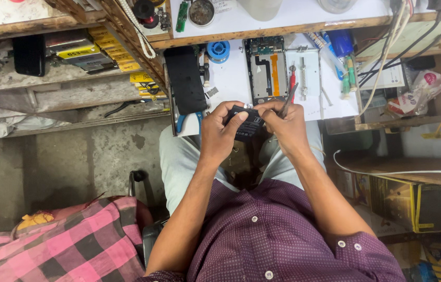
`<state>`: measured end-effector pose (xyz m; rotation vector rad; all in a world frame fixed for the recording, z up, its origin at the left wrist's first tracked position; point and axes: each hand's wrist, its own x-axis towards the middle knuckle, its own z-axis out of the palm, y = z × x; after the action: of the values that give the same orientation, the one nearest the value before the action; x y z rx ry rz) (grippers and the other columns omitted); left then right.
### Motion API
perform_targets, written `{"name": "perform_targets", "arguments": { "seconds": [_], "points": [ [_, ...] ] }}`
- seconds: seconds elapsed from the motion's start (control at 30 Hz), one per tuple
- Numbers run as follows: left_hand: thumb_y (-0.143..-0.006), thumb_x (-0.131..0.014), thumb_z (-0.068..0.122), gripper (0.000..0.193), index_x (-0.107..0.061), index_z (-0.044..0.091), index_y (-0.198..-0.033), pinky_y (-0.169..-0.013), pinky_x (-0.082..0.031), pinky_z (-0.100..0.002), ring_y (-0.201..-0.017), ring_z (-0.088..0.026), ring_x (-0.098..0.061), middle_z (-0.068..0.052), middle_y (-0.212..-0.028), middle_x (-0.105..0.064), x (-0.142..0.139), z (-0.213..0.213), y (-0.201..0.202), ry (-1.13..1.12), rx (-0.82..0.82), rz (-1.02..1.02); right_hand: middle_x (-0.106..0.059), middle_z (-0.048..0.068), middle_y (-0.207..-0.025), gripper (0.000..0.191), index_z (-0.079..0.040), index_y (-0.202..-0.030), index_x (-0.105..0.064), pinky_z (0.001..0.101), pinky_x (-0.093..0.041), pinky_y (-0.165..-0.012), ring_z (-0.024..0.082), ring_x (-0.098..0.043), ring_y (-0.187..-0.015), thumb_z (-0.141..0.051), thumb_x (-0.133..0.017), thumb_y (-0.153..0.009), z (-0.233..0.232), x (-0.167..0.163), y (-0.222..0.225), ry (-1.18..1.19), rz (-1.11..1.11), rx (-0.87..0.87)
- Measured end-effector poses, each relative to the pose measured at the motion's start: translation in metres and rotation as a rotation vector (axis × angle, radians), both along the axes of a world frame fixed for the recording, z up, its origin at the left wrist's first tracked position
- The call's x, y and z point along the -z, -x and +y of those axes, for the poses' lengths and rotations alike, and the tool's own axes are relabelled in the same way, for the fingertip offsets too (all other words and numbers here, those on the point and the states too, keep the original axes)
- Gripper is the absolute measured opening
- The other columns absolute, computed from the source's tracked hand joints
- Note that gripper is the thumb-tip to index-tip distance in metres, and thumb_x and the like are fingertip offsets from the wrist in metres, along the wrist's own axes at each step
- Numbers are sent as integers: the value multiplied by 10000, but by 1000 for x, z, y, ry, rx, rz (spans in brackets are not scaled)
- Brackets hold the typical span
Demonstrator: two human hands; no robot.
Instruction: The person sits at a repair bench holding a black phone battery pack and works on its edge, peeling and pressing at a small component on it by hand. They occasionally pick up a small metal tool to pry or adjust the part, then continue working the battery with their fingers.
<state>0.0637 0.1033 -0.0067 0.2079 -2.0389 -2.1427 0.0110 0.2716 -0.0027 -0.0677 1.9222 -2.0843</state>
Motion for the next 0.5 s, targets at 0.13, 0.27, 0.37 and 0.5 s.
{"name": "perform_targets", "arguments": {
  "seconds": [0.13, 0.27, 0.37, 0.5],
  "points": [
    [-974, -708, 78, 183, -699, -5, -1138, -743, -554, -211, -836, -50, -679, -14, -928, -745, 1, -1, -1, 16, 5, 0, -540, -36, -655, 131, 64, -977, -755, 225, -282, -475, 31, -404, -525, 21, -657, -902, 1, -2, 2, 28, -42, -21],
    [-974, -709, 83, 184, -701, -6, -1135, -758, -554, -218, -845, -56, -679, -16, -936, -750, 2, -2, -1, 26, 19, -2, -582, -28, -702, 137, 76, -963, -749, 228, -281, -478, 31, -417, -542, 62, -644, -877, 3, -1, 4, 86, -46, -53],
    [-971, -714, 87, 181, -704, -4, -1127, -755, -552, -219, -845, -55, -676, -18, -936, -749, 2, -2, -4, 38, 18, -6, -565, -24, -657, 99, 67, -948, -749, 225, -273, -473, 30, -409, -527, 52, -670, -889, 5, 1, 3, 78, -73, -64],
    [-955, -726, 91, 181, -714, 7, -1115, -746, -547, -222, -834, -50, -674, -19, -926, -754, 0, -1, -6, 107, 7, -8, -578, -26, -668, 23, 41, -887, -727, 226, -294, -482, 29, -434, -537, 27, -711, -896, 6, 4, 4, 64, -66, -74]
  ]
}}
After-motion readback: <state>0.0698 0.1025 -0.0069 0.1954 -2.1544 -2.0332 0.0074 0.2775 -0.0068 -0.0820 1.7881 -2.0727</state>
